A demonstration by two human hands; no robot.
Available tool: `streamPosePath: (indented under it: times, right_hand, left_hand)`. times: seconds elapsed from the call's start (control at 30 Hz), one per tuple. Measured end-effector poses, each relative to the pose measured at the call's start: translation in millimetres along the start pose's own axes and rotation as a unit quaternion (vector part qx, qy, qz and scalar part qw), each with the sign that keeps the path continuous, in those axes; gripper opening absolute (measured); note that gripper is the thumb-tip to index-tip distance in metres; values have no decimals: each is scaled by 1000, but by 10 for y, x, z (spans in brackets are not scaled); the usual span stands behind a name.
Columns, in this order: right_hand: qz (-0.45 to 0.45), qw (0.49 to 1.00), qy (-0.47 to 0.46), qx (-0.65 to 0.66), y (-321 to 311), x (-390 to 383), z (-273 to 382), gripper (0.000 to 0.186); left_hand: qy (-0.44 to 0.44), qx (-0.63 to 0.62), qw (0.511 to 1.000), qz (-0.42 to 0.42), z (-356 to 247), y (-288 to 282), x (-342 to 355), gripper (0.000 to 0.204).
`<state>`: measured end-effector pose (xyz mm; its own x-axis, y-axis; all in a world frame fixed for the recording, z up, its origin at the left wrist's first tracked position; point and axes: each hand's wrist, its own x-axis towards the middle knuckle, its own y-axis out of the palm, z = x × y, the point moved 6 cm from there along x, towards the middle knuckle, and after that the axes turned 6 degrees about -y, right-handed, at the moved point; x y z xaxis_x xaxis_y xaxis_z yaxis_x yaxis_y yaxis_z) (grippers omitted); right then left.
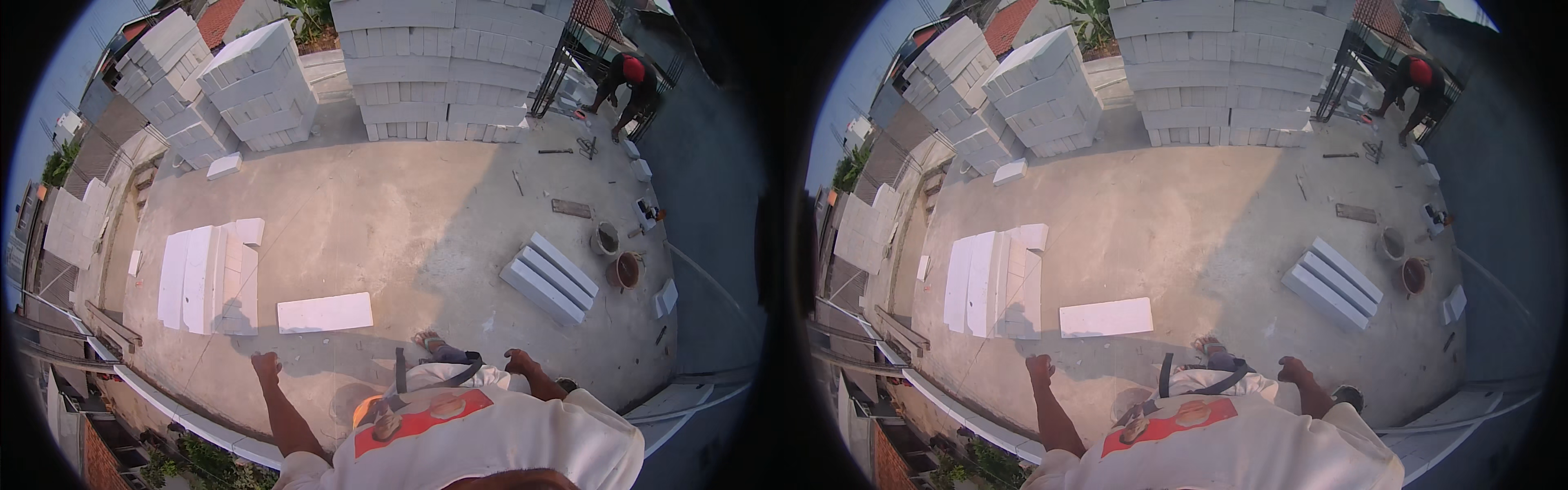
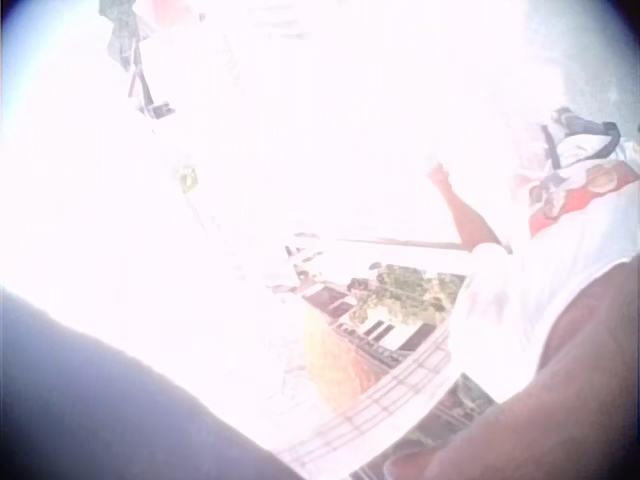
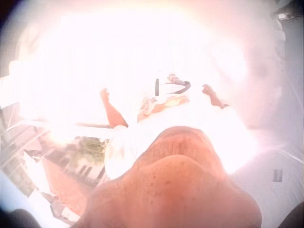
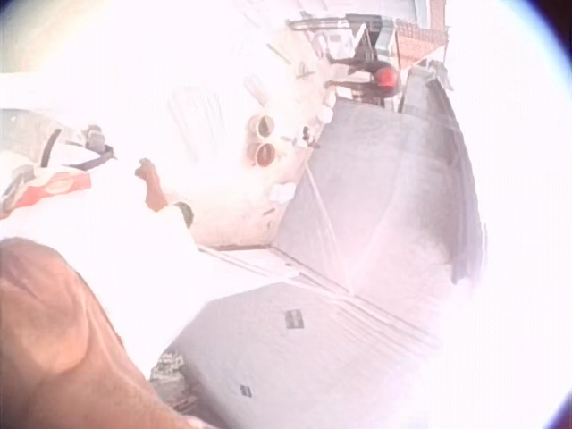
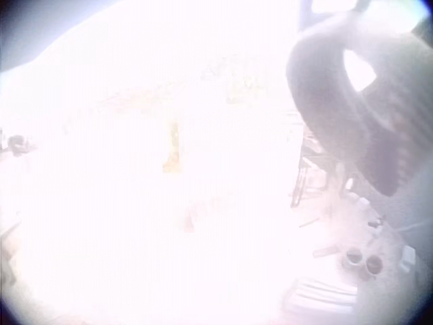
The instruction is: The person scoops cement from a bucket using a trowel and applies it to a low wall on a rooftop. They then pick up white rectangular tiles, place them onto the cement, and tap them into position with a hammer. The person also uses a tape measure to check the dimensions of the installed tiles.
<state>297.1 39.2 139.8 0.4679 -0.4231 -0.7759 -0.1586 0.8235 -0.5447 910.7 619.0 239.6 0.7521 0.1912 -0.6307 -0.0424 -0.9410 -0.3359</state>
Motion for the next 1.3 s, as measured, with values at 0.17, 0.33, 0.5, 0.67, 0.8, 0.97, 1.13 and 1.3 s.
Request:
streamPosePath:
  times: [0.17,0.33,0.5,0.67,0.8,0.97,1.13,1.3]
  right_hand:
    - [58,991,-80,-93,1304,22,-530,59]
    - [58,998,4,38,1106,53,-176,53]
    - [51,995,6,85,857,109,366,48]
    - [55,995,-5,86,834,3,447,42]
    - [-35,983,-13,182,275,-201,648,38]
    - [-180,956,-197,120,-311,12,1284,38]
    - [-168,964,-102,177,56,160,885,38]
    - [-26,956,57,286,893,-266,563,35]
  left_hand:
    - [116,146,977,101,131,-287,778,12]
    - [-94,150,983,52,174,115,530,16]
    - [109,207,933,274,-807,737,-568,41]
    - [388,-64,846,359,-2875,1110,-2555,59]
    - [594,-207,505,591,-4098,855,-4582,78]
    - [576,-203,265,746,-4215,638,-5918,79]
    - [515,-231,237,791,-4370,968,-6046,80]
    - [452,-227,277,817,-4211,1339,-5891,82]
